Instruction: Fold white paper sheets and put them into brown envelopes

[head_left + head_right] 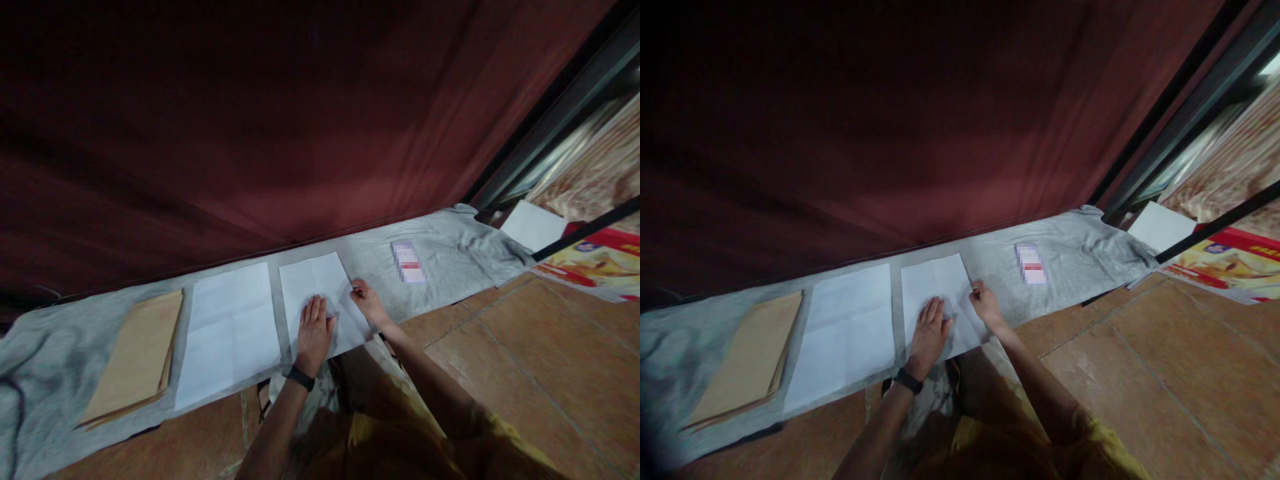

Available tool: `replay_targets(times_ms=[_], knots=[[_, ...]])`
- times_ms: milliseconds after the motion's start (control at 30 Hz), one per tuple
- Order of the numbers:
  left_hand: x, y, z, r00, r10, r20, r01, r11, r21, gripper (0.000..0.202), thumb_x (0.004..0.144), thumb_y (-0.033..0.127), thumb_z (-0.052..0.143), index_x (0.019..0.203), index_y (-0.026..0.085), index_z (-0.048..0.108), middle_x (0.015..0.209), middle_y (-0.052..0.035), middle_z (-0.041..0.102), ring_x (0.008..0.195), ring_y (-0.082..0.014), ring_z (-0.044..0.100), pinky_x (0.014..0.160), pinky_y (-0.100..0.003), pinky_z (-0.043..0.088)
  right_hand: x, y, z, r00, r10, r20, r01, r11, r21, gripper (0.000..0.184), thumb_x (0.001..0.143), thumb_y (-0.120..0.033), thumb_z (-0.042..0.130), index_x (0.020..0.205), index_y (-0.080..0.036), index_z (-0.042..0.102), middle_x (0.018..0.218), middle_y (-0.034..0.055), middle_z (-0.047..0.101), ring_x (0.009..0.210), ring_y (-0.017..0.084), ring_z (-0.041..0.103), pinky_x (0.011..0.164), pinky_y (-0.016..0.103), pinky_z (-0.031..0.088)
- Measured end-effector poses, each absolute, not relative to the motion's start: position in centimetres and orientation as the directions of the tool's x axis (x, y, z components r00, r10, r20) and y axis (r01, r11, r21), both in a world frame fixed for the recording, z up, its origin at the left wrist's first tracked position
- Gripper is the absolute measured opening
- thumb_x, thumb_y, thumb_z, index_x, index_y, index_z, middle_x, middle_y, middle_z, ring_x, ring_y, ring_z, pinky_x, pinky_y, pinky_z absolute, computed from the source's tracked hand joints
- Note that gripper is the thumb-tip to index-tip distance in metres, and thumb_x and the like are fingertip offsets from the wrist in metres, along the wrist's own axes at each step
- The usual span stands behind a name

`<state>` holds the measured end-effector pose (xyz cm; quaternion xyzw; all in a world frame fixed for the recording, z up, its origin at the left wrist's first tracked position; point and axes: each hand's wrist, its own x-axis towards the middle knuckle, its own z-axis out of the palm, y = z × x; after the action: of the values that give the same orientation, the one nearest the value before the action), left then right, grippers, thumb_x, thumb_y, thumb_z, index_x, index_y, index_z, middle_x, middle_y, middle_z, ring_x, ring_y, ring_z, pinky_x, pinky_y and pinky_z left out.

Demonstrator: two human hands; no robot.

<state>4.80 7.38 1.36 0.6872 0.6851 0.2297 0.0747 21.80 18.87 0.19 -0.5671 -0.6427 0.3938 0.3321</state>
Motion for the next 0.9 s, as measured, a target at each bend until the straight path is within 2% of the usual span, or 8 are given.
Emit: replay_targets(times_ms=[100,200,333,500,667,767,900], knots=[[5.0,8.0,1.5,-0.032,0.984,0.178,0.938,-0.032,0.346,0.055,0.099,0.038,0.041,0.148,0.012,0.045,0.156,-0.0161,0.045,0.148,-0.0325,0.034,0.120,-0.055,0.031,22.4,17.7,0.5,-0.216,0.966,0.141,0.586,0.243,-0.773,0.038,0.089,-0.017,0.051,0.126,-0.019,0.060,0.111,0.0094,0.068,0.102,0.023,0.065,0.095,0.039,0.052],[5.3,8.2,1.4,-0.039,0.985,0.171,0.955,-0.014,0.297,0.057,0.100,0.040,0.040,0.149,0.013,0.045,0.157,-0.0147,0.045,0.149,-0.0323,0.034,0.121,-0.054,0.029,22.3,16.5,0.7,-0.411,0.864,0.291,0.670,0.502,-0.547,0.041,0.096,-0.019,0.048,0.135,-0.019,0.057,0.136,0.0135,0.059,0.127,0.028,0.053,0.107,0.046,0.045],[5.5,8.0,1.4,-0.055,0.984,0.170,0.959,0.004,0.285,0.055,0.100,0.037,0.038,0.149,0.013,0.046,0.156,-0.0142,0.045,0.148,-0.0319,0.035,0.121,-0.055,0.029,21.2,15.4,0.8,-0.605,0.746,0.280,0.619,0.661,-0.425,0.039,0.100,-0.022,0.047,0.137,-0.020,0.059,0.148,0.0099,0.053,0.140,0.028,0.042,0.114,0.049,0.038],[4.0,6.7,1.6,-0.073,0.982,0.174,0.952,0.016,0.307,0.056,0.099,0.038,0.039,0.149,0.013,0.046,0.156,-0.0158,0.045,0.149,-0.0313,0.035,0.121,-0.054,0.029,21.3,15.4,0.5,-0.632,0.734,0.249,0.629,0.674,-0.388,0.039,0.102,-0.028,0.048,0.139,-0.020,0.058,0.150,0.0105,0.052,0.141,0.028,0.042,0.116,0.051,0.035],[1.3,4.6,1.6,-0.143,0.976,0.164,0.923,0.072,0.377,0.054,0.099,0.039,0.040,0.146,0.013,0.049,0.154,-0.0182,0.047,0.147,-0.0323,0.038,0.120,-0.056,0.031,24.5,16.3,0.0,-0.614,0.754,0.232,0.671,0.654,-0.349,0.041,0.102,-0.022,0.044,0.142,-0.020,0.056,0.150,0.0108,0.052,0.139,0.028,0.046,0.116,0.051,0.034],[0.1,3.4,1.4,-0.200,0.969,0.147,0.874,0.108,0.474,0.052,0.097,0.038,0.043,0.141,0.012,0.054,0.153,-0.0193,0.048,0.146,-0.0322,0.039,0.120,-0.053,0.033,26.3,16.7,0.1,-0.649,0.735,0.196,0.655,0.671,-0.346,0.046,0.099,-0.016,0.043,0.144,-0.018,0.054,0.151,0.0110,0.051,0.139,0.027,0.046,0.117,0.049,0.034],[-0.1,1.4,1.5,-0.333,0.936,0.115,0.733,0.180,0.656,0.051,0.096,0.041,0.045,0.140,0.017,0.055,0.157,-0.0139,0.044,0.146,-0.0281,0.039,0.123,-0.049,0.031,27.7,16.8,0.5,-0.698,0.698,0.158,0.619,0.700,-0.355,0.051,0.095,-0.012,0.043,0.146,-0.017,0.052,0.152,0.0116,0.050,0.140,0.026,0.044,0.118,0.048,0.035]])
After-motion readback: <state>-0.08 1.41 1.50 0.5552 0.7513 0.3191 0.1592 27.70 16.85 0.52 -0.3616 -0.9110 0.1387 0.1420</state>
